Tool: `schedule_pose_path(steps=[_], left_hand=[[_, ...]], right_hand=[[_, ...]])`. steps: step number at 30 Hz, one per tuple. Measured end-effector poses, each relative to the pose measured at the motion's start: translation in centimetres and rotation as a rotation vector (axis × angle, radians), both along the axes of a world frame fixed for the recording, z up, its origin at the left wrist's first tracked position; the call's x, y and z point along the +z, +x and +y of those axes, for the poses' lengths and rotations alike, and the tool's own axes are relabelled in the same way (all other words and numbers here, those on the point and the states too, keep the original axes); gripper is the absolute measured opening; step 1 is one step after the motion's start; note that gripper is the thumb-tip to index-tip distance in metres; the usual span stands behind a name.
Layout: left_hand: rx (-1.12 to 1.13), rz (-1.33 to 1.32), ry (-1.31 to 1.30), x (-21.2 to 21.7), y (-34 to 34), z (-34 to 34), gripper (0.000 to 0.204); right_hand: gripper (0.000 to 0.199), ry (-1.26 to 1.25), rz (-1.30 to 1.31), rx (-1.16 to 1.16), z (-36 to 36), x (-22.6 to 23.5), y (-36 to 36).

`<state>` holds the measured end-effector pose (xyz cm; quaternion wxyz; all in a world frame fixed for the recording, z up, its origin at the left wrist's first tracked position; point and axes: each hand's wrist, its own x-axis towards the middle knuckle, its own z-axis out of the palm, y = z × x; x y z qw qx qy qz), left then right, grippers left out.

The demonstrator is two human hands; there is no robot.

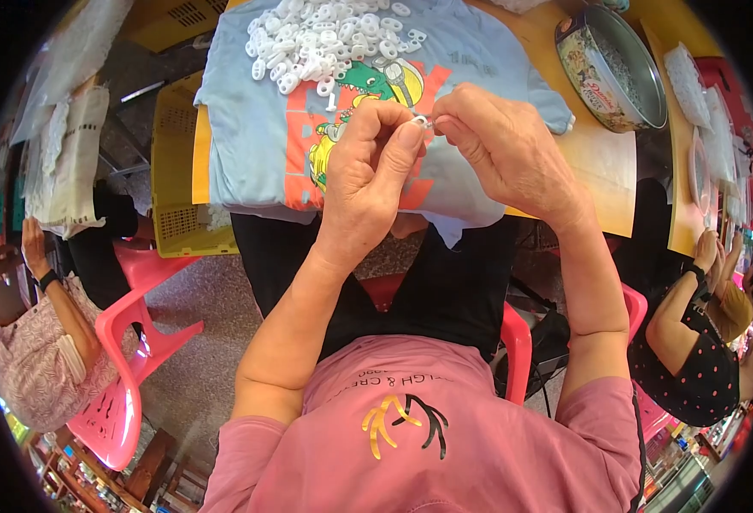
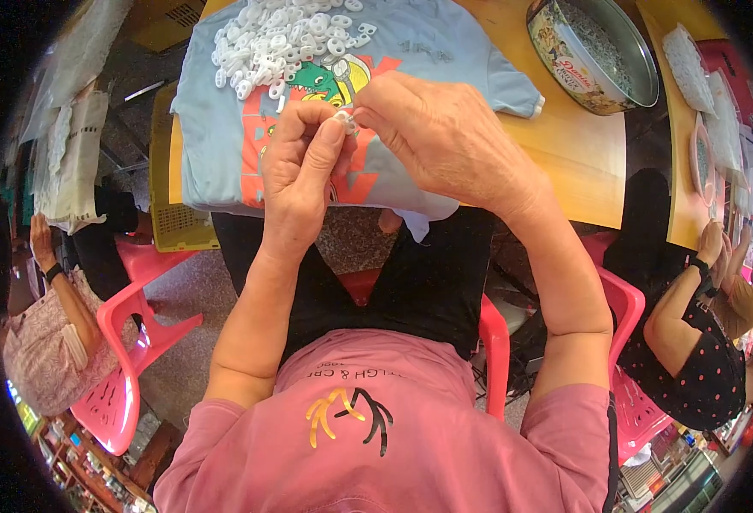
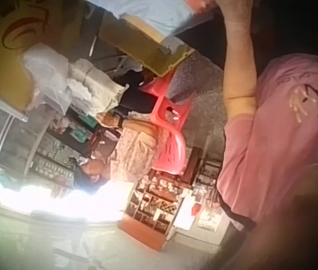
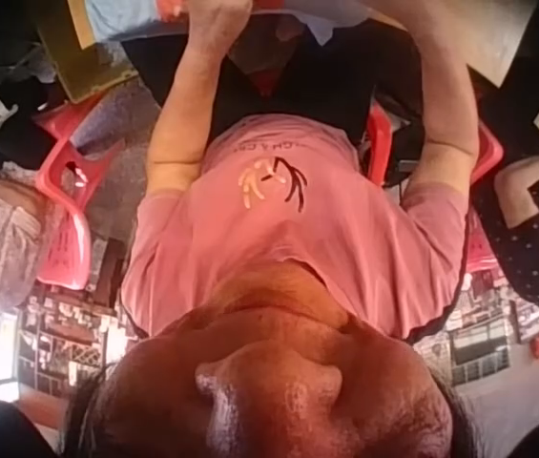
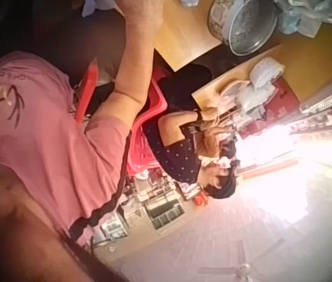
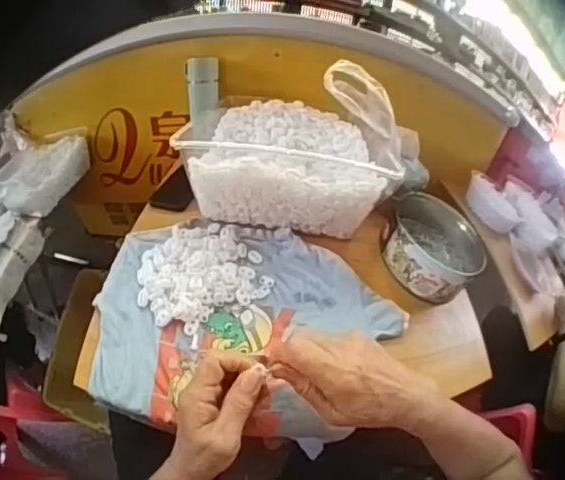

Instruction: The person is manually assembling small white plastic components at a workstation on a production floor.

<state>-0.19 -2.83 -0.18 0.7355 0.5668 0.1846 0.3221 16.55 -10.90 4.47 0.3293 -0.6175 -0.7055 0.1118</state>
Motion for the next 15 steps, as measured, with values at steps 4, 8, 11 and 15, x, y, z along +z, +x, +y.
schedule_pose_path(steps=[4, 8, 11, 15], left_hand=[[0.005, 0.007, -0.012, 0.15, 0.0, -0.07, 0.009], [0.03, 0.013, -0.022, 0.31, 0.13, -0.27, 0.008], [0.042, 0.015, -0.001, 0.25, 0.1, -0.25, 0.007], [0.064, 0.032, 0.047, 0.34, 0.26, -0.3, 0.005]], right_hand=[[0.007, 0.047, -0.055, 0.018, 0.2, -0.41, -0.19], [0.008, 0.108, -0.029, 0.023, 0.31, -0.88, -0.31], [0.008, 0.115, -0.018, 0.037, 0.4, -0.98, -0.3], [0.008, 0.095, -0.029, 0.028, 0.3, -0.97, -0.32]])
